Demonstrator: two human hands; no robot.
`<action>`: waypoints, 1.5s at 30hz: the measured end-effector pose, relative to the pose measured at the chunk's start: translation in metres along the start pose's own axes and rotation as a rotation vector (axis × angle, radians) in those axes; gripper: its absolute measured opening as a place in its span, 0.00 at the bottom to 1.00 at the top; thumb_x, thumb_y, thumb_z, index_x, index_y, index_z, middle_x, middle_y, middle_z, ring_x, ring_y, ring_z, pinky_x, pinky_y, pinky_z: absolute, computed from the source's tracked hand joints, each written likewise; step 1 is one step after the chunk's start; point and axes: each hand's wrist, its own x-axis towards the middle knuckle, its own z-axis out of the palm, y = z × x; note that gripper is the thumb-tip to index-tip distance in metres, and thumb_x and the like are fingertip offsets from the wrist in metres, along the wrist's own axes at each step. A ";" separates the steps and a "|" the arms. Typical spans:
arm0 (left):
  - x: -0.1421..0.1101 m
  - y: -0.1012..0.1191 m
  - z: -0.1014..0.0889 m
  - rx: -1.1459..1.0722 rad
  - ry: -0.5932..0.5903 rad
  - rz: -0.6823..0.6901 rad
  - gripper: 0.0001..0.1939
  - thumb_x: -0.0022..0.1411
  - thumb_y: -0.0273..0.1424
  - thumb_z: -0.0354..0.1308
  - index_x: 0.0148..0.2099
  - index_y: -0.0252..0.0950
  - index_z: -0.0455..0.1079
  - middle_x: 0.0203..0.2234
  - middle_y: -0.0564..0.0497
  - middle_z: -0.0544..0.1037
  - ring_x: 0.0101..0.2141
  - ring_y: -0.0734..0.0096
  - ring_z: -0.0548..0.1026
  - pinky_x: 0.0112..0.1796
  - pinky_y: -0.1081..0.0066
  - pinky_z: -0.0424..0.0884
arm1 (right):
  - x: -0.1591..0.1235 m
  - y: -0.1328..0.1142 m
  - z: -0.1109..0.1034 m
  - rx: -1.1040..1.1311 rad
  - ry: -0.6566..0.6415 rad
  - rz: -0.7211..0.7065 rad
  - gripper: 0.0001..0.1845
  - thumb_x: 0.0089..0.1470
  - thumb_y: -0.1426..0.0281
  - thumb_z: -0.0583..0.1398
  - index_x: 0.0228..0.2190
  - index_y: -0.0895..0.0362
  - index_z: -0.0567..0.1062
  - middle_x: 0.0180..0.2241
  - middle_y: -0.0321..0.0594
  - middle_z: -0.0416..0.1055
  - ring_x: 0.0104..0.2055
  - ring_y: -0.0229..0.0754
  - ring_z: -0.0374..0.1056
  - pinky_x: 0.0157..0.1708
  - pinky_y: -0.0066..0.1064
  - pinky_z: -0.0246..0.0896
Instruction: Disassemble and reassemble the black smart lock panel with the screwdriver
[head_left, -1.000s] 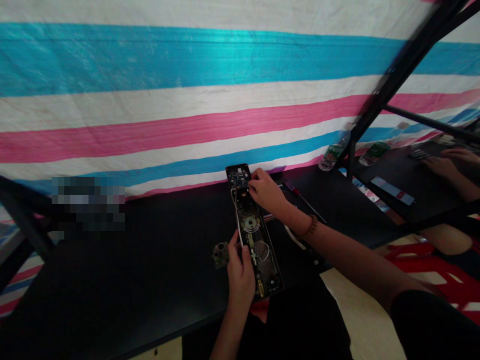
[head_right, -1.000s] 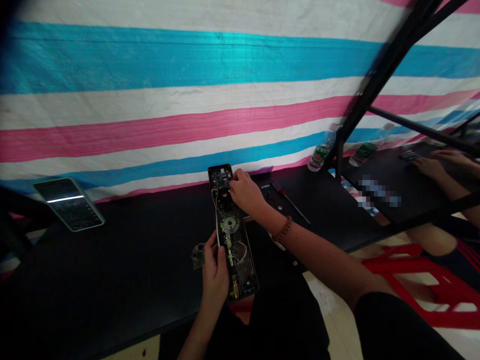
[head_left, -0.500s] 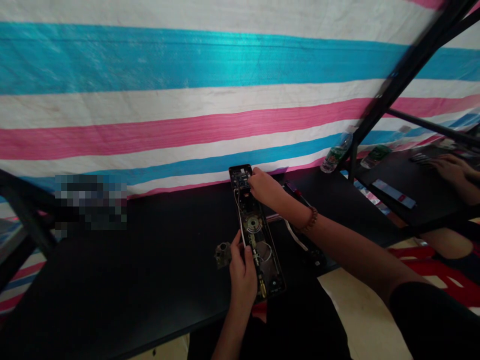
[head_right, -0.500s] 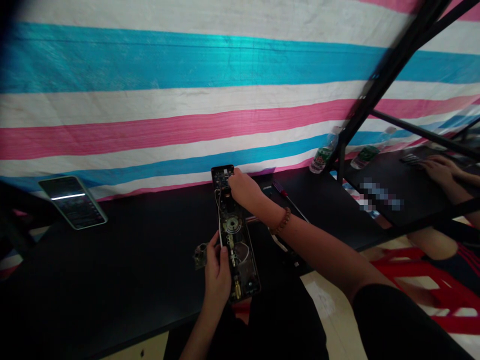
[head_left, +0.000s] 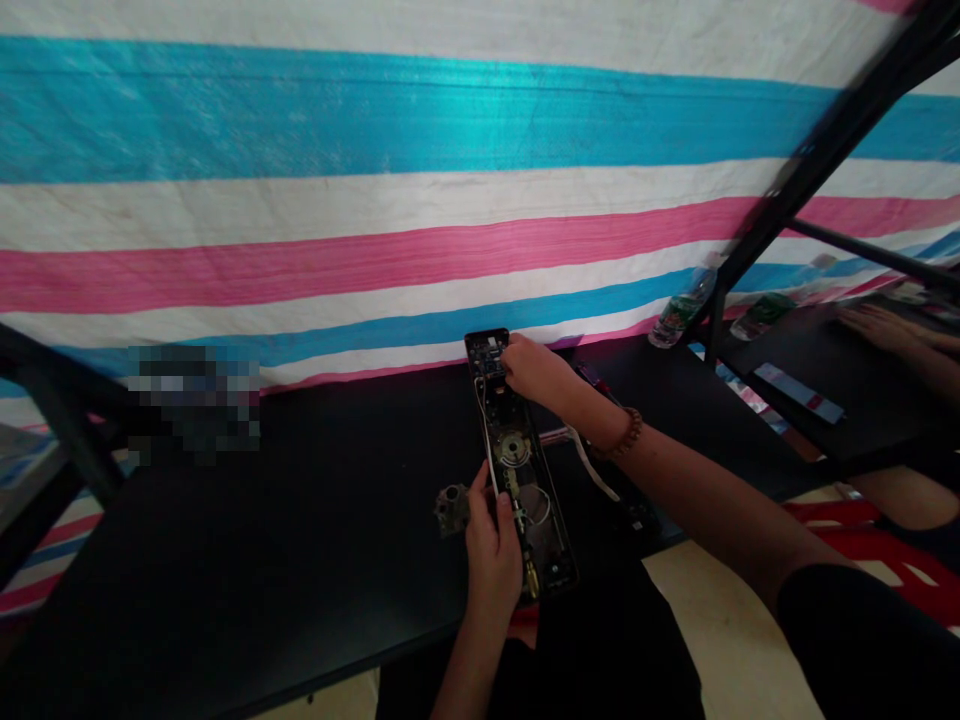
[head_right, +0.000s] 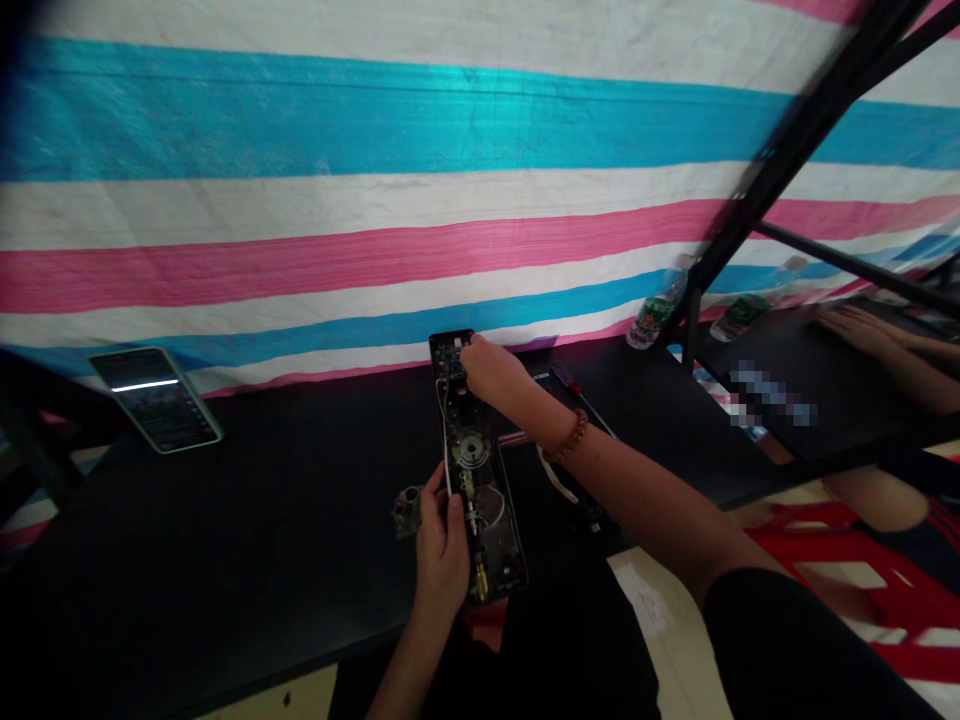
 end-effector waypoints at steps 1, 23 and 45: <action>0.000 0.000 0.000 -0.001 -0.002 -0.004 0.28 0.74 0.46 0.46 0.69 0.37 0.58 0.48 0.43 0.79 0.44 0.63 0.80 0.47 0.64 0.73 | 0.000 0.000 0.000 0.000 0.001 -0.001 0.11 0.57 0.84 0.57 0.38 0.67 0.80 0.45 0.57 0.74 0.41 0.47 0.74 0.44 0.36 0.68; -0.002 0.003 0.001 0.028 -0.004 0.008 0.28 0.74 0.44 0.46 0.69 0.37 0.57 0.46 0.43 0.81 0.42 0.62 0.81 0.44 0.64 0.75 | -0.021 0.008 0.011 0.018 0.158 -0.005 0.10 0.60 0.77 0.58 0.42 0.64 0.77 0.48 0.53 0.68 0.45 0.46 0.70 0.51 0.39 0.66; -0.003 0.004 0.001 0.068 -0.011 0.024 0.28 0.73 0.41 0.50 0.69 0.36 0.56 0.53 0.39 0.79 0.50 0.58 0.80 0.51 0.60 0.73 | -0.007 0.012 0.020 -0.062 0.135 -0.139 0.10 0.61 0.79 0.57 0.38 0.60 0.79 0.44 0.48 0.74 0.45 0.48 0.67 0.46 0.37 0.61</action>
